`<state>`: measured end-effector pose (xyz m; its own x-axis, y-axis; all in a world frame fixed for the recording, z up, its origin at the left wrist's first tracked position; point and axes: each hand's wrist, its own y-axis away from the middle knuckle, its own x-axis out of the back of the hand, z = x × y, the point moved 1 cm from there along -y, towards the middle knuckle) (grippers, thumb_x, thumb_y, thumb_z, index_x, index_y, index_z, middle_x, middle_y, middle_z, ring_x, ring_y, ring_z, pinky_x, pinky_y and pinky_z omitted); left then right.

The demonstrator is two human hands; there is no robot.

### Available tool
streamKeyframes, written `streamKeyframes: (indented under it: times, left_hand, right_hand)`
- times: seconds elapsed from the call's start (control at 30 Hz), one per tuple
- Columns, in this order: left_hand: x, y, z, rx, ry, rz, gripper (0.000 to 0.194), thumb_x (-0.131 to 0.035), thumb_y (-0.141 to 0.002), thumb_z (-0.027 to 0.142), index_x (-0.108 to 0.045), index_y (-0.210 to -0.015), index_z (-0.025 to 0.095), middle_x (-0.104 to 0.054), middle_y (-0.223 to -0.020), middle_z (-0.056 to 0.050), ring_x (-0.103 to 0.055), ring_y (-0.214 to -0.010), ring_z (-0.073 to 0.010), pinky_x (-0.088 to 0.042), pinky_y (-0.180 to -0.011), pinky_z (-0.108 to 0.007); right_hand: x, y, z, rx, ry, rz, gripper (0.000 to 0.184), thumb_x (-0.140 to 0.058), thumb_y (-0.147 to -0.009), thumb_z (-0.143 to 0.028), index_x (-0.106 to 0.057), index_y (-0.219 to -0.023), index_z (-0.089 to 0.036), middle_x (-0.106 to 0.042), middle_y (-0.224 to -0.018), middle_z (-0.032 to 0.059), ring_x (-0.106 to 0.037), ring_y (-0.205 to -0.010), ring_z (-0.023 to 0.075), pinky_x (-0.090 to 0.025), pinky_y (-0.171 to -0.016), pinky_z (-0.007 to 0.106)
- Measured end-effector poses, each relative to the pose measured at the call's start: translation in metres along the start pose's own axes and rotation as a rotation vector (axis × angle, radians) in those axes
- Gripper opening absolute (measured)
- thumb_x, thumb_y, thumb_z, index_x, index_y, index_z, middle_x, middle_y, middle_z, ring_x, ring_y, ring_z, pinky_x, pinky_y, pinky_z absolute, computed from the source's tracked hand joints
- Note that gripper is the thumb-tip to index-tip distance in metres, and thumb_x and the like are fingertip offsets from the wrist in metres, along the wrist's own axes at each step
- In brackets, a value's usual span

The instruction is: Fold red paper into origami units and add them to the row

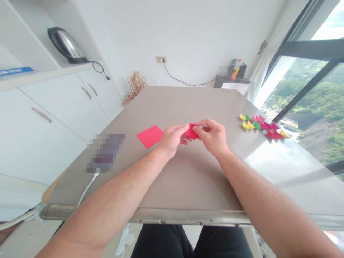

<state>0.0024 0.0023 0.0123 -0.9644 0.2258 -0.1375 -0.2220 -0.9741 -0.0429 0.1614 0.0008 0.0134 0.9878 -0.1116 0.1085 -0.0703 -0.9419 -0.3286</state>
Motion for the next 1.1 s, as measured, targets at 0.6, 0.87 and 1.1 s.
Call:
streamKeyframes:
  times: [0.6, 0.87, 1.1]
  left_hand:
    - [0.0019, -0.0023, -0.0005, 0.076, 0.117, -0.024, 0.026, -0.072, -0.080, 0.042, -0.076, -0.079, 0.016, -0.072, -0.082, -0.007, -0.066, -0.073, -0.0163, -0.046, -0.060, -0.026]
    - [0.0011, -0.0012, 0.0016, 0.085, 0.107, -0.014, 0.027, -0.070, -0.080, 0.043, -0.075, -0.079, 0.017, -0.072, -0.082, -0.007, -0.065, -0.071, -0.0163, -0.046, -0.059, -0.026]
    - [0.0001, -0.0014, 0.0009, 0.064, 0.093, -0.020, 0.028, -0.069, -0.081, 0.043, -0.072, -0.074, 0.016, -0.071, -0.080, -0.007, -0.066, -0.073, -0.0171, -0.046, -0.058, -0.026]
  right_hand:
    - [0.0016, 0.0020, -0.0026, 0.150, 0.157, 0.015, 0.009, -0.069, -0.078, -0.029, -0.077, -0.081, -0.026, -0.057, -0.060, -0.0030, -0.049, -0.056, 0.0127, -0.041, -0.055, 0.029]
    - [0.0015, 0.0029, -0.0049, 0.259, 0.196, 0.017, 0.011, -0.066, -0.080, -0.026, -0.077, -0.080, -0.027, -0.068, -0.079, 0.0000, -0.050, -0.059, 0.0120, -0.043, -0.058, 0.030]
    - [0.0009, 0.0042, -0.0058, 0.334, 0.204, 0.014, 0.012, -0.066, -0.080, -0.022, -0.077, -0.079, -0.027, -0.070, -0.085, 0.0014, -0.055, -0.064, 0.0137, -0.045, -0.059, 0.030]
